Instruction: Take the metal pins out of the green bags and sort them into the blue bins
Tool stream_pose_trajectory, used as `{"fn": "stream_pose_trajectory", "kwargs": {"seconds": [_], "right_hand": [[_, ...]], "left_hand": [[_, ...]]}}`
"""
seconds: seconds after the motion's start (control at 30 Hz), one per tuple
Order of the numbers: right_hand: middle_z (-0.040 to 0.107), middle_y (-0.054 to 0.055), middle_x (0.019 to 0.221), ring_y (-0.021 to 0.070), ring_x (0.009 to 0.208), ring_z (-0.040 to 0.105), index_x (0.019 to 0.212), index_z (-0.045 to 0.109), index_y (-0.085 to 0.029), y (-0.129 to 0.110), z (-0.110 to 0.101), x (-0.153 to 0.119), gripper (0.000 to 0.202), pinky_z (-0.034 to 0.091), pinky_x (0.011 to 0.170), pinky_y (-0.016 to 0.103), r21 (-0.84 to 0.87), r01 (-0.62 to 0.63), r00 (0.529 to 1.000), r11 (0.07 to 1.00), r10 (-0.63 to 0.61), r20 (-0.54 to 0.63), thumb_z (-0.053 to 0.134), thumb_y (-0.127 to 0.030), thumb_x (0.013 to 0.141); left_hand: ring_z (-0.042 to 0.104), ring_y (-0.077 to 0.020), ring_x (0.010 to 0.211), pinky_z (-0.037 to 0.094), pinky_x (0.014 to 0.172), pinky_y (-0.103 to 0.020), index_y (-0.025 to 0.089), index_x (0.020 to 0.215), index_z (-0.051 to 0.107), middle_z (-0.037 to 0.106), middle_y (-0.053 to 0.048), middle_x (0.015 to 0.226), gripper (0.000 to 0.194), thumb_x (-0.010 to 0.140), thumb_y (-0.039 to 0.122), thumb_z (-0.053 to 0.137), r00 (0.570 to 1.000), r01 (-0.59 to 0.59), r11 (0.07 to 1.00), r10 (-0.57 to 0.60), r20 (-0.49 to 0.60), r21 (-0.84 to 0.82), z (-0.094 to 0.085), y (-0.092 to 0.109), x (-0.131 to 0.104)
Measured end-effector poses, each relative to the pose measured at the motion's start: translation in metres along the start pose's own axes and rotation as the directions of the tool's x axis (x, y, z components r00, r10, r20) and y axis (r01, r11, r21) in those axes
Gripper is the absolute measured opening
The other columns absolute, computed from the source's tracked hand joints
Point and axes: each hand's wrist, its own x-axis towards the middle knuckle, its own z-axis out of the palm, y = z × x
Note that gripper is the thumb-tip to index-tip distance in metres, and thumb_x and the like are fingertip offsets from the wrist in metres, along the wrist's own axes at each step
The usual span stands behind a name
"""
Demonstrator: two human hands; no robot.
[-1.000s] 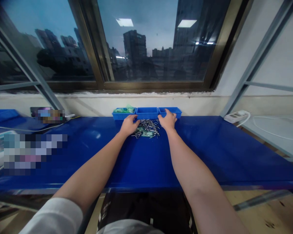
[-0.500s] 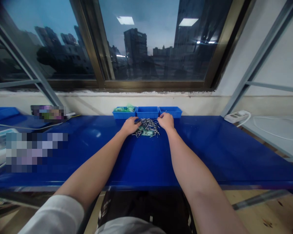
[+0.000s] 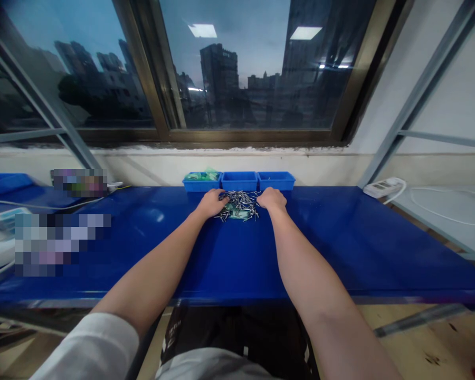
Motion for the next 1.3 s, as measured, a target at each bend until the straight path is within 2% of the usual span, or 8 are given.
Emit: {"fn": "stream_pose_trajectory", "kwargs": {"seconds": [0.47, 0.53, 0.63, 0.73, 0.8, 0.97, 1.1, 1.3], "right_hand": [[0.063, 0.022, 0.106, 0.0312, 0.097, 0.062, 0.096, 0.067, -0.012, -0.004, 0.004, -0.002, 0.025, 0.047, 0.077, 0.038, -0.131, 0.149, 0.98, 0.98, -0.129, 0.148, 0.058, -0.024, 0.076], [0.065, 0.021, 0.101, 0.0294, 0.095, 0.062, 0.092, 0.067, -0.012, -0.004, 0.007, 0.0, 0.021, 0.046, 0.076, 0.035, -0.057, 0.211, 0.973, 0.976, -0.204, 0.106, 0.055, -0.022, 0.078], [0.068, 0.015, 0.089, 0.0229, 0.087, 0.063, 0.093, 0.064, -0.013, -0.006, 0.013, 0.0, 0.019, 0.045, 0.075, 0.03, 0.135, 0.365, 0.931, 0.921, -0.361, -0.058, 0.053, -0.019, 0.079], [0.067, 0.008, 0.077, 0.0176, 0.074, 0.061, 0.098, 0.061, -0.014, -0.013, 0.017, -0.001, 0.021, 0.045, 0.073, 0.029, 0.339, 0.482, 0.876, 0.808, -0.44, -0.196, 0.053, -0.019, 0.079], [0.066, 0.004, 0.071, 0.015, 0.066, 0.06, 0.097, 0.061, -0.016, -0.017, 0.019, -0.002, 0.021, 0.046, 0.069, 0.029, 0.482, 0.515, 0.854, 0.709, -0.474, -0.216, 0.054, -0.02, 0.078], [0.058, -0.001, 0.054, 0.011, 0.043, 0.051, 0.078, 0.061, -0.016, -0.024, 0.02, -0.007, 0.011, 0.043, 0.048, 0.026, 0.781, 0.372, 0.863, 0.503, -0.497, -0.09, 0.062, -0.026, 0.072], [0.061, 0.002, 0.058, 0.0123, 0.047, 0.055, 0.073, 0.057, -0.016, -0.027, 0.018, -0.012, 0.022, 0.043, 0.043, 0.024, 0.888, 0.275, 0.879, 0.368, -0.471, -0.077, 0.07, -0.032, 0.066], [0.062, 0.003, 0.057, 0.0104, 0.046, 0.055, 0.071, 0.058, -0.015, -0.026, 0.021, -0.009, 0.022, 0.04, 0.04, 0.02, 0.876, 0.262, 0.902, 0.404, -0.425, -0.074, 0.071, -0.032, 0.065]], "left_hand": [[0.049, -0.0224, 0.115, 0.035, 0.1, -0.032, 0.019, 0.118, 0.056, 0.056, -0.009, 0.121, 0.048, 0.081, 0.048, 0.049, 0.999, -0.047, 0.999, 0.047, -0.008, 0.012, -0.001, 0.003, -0.002], [0.049, -0.0224, 0.116, 0.036, 0.099, -0.033, 0.02, 0.117, 0.057, 0.055, -0.009, 0.122, 0.047, 0.08, 0.049, 0.05, 0.998, -0.053, 0.999, 0.054, -0.031, 0.011, -0.002, 0.005, -0.003], [0.048, -0.0216, 0.117, 0.036, 0.099, -0.034, 0.021, 0.115, 0.058, 0.056, -0.007, 0.121, 0.044, 0.081, 0.047, 0.05, 0.995, -0.086, 0.996, 0.085, -0.059, -0.005, -0.004, 0.01, -0.005], [0.049, -0.0212, 0.115, 0.036, 0.098, -0.034, 0.021, 0.112, 0.059, 0.058, -0.006, 0.12, 0.04, 0.081, 0.045, 0.051, 0.991, -0.119, 0.993, 0.117, -0.069, -0.024, -0.006, 0.015, -0.008], [0.049, -0.0217, 0.115, 0.036, 0.097, -0.035, 0.022, 0.111, 0.06, 0.059, -0.006, 0.118, 0.038, 0.081, 0.044, 0.051, 0.988, -0.139, 0.99, 0.137, -0.07, -0.031, -0.008, 0.018, -0.009], [0.05, -0.0234, 0.112, 0.035, 0.094, -0.037, 0.022, 0.108, 0.061, 0.06, -0.005, 0.116, 0.041, 0.078, 0.049, 0.054, 0.965, -0.258, 0.964, 0.254, -0.064, -0.06, -0.012, 0.024, -0.013], [0.053, -0.0214, 0.107, 0.034, 0.092, -0.038, 0.023, 0.098, 0.065, 0.062, -0.004, 0.111, 0.03, 0.084, 0.044, 0.048, 0.949, -0.314, 0.947, 0.31, -0.065, -0.069, -0.011, 0.025, -0.012], [0.057, -0.0185, 0.098, 0.034, 0.088, -0.036, 0.021, 0.084, 0.064, 0.065, -0.004, 0.1, 0.025, 0.088, 0.033, 0.043, 0.948, -0.311, 0.948, 0.306, -0.084, -0.064, -0.008, 0.024, -0.008]]}}
